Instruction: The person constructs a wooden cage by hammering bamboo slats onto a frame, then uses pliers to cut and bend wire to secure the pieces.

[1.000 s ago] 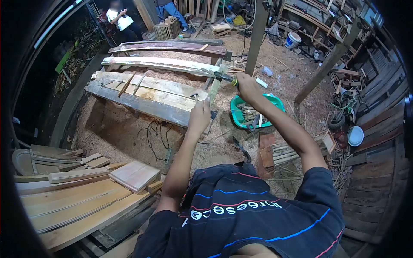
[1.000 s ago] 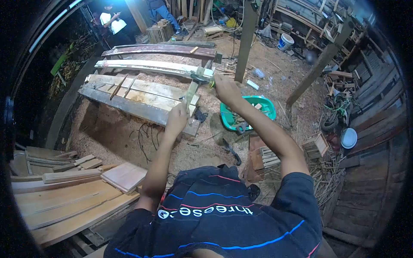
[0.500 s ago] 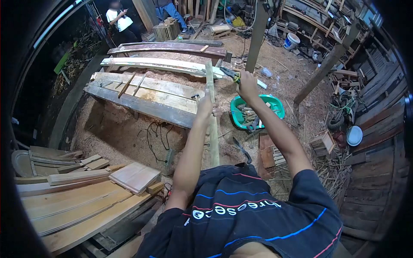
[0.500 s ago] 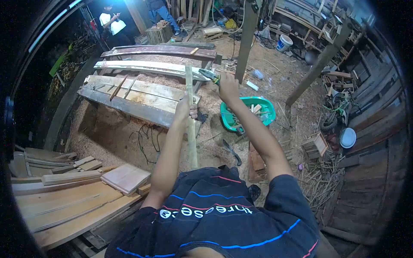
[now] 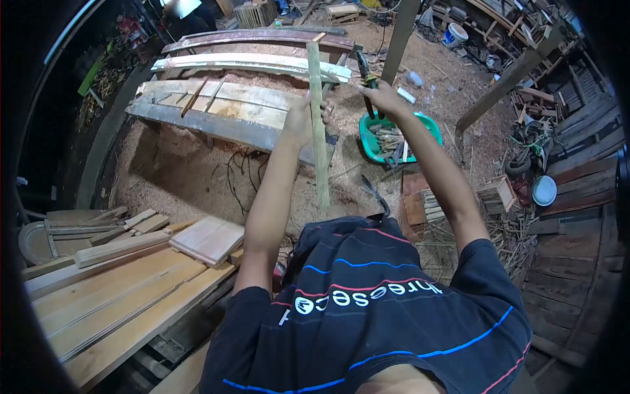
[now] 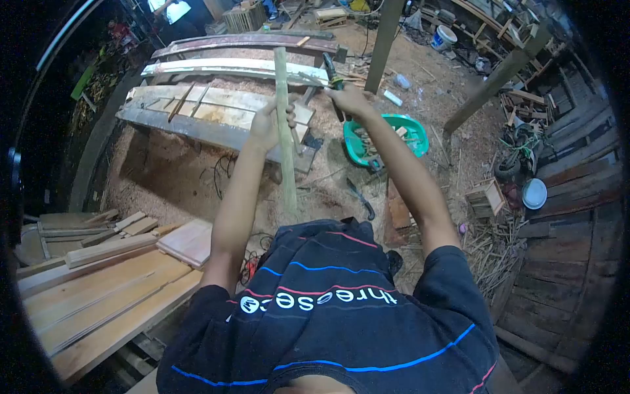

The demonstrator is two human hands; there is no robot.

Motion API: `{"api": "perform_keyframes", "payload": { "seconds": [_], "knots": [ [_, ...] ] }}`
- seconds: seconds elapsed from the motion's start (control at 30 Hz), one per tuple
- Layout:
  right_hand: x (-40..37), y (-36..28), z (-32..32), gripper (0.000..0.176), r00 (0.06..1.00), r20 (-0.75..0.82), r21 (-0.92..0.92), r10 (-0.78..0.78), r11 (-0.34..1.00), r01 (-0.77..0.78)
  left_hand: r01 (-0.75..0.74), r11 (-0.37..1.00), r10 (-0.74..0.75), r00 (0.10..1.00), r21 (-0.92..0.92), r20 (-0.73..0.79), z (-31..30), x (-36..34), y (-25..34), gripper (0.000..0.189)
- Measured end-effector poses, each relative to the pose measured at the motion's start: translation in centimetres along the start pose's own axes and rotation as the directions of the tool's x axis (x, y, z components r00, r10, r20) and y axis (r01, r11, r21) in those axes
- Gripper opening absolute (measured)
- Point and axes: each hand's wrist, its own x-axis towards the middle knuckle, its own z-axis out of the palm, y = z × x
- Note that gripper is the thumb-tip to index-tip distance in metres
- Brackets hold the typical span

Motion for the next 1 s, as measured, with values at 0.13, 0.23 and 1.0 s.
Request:
{"api": "perform_keyframes", "payload": {
  "seconds": [0.13, 0.23, 1.0],
  "knots": [
    [1.2, 2.7, 0.5, 0.033, 0.979, 0.179, 0.171, 0.101, 0.976, -0.132, -0.068, 0.998, 0.067, 0.996, 0.000, 0.057, -2.6, 0.6, 1.8, 0.046],
    [-0.5, 1.2, 0.5, 0.031, 0.947, 0.260, 0.146, 0.190, 0.961, -0.234, -0.090, 0.996, 0.090, 0.996, 0.016, 0.003, -2.9, 0.2, 2.7, 0.048],
    [-3.9, -2.6, 5.3, 0.026, 0.969, 0.230, 0.464, -0.093, 0.885, -0.025, -0.100, 0.983, 0.108, 0.993, 0.157, -0.047, -3.9, -5.7, 1.7, 0.047]
  ]
}}
